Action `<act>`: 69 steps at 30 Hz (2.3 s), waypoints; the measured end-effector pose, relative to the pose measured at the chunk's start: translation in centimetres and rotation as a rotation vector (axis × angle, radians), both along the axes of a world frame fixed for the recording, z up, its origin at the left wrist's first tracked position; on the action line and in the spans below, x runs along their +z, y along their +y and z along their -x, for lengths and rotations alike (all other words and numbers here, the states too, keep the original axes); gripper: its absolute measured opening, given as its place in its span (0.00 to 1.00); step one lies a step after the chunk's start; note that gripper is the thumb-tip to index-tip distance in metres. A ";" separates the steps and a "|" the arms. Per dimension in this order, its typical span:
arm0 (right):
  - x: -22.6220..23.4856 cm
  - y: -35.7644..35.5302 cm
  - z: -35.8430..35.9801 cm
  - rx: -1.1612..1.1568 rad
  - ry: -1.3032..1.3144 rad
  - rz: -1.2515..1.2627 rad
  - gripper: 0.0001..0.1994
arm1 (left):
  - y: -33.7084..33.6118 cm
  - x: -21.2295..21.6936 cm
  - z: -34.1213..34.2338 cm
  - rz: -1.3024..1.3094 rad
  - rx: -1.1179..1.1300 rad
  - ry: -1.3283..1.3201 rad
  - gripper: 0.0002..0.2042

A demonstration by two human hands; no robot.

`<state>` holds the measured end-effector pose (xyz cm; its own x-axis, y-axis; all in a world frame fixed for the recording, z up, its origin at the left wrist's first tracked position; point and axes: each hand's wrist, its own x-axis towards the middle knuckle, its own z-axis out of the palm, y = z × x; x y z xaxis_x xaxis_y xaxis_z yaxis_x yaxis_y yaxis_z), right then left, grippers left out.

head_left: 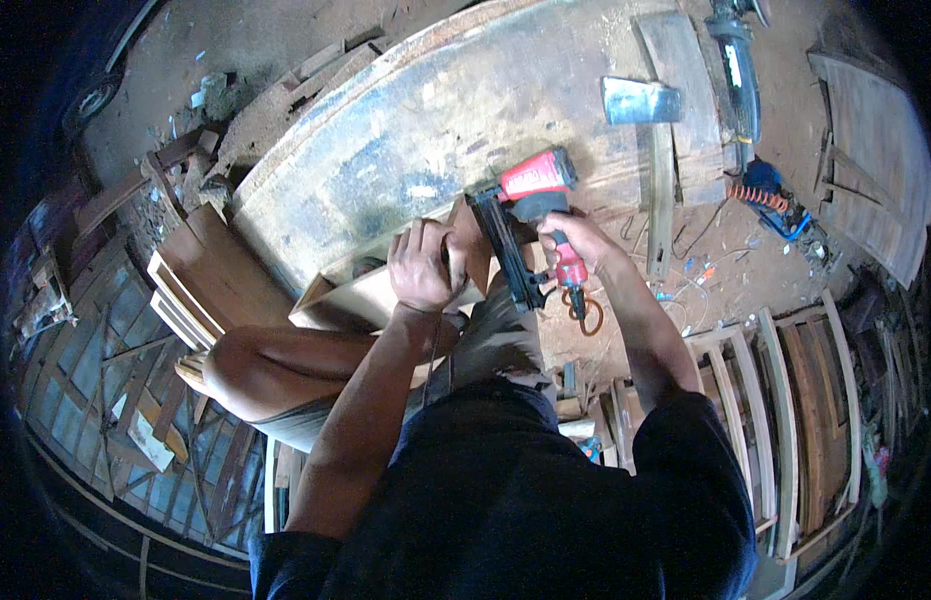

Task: The person assembles small wooden boxes using a pneumatic nail gun. They pick up wooden planks, align them on a workbench, and drive nails into the joints to form rectangular frames. The person repeatedly constructs these frames and stacks them on the floor.

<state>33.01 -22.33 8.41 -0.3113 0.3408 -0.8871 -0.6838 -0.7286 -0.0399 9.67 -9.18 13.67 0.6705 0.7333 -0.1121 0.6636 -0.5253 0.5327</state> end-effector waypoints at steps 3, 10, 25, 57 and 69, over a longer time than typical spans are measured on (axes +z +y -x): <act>-1.8 -0.8 0.3 -0.053 -0.010 -0.102 0.07 | 0.2 -0.1 0.0 0.005 -0.007 0.005 0.07; -2.4 -2.7 0.9 -0.019 -0.024 -0.117 0.07 | 0.0 0.0 -0.1 -0.008 0.010 0.022 0.06; -1.5 -2.6 1.7 -0.121 -0.112 -0.157 0.07 | -0.3 -0.8 0.0 -0.058 0.003 0.050 0.05; -1.2 -7.2 3.1 -0.136 -0.068 -0.074 0.04 | -0.3 -0.8 -0.1 -0.063 0.019 0.041 0.05; -0.5 -6.7 3.3 -0.169 -0.069 -0.155 0.04 | -0.4 -0.7 -0.1 -0.082 -0.001 0.028 0.05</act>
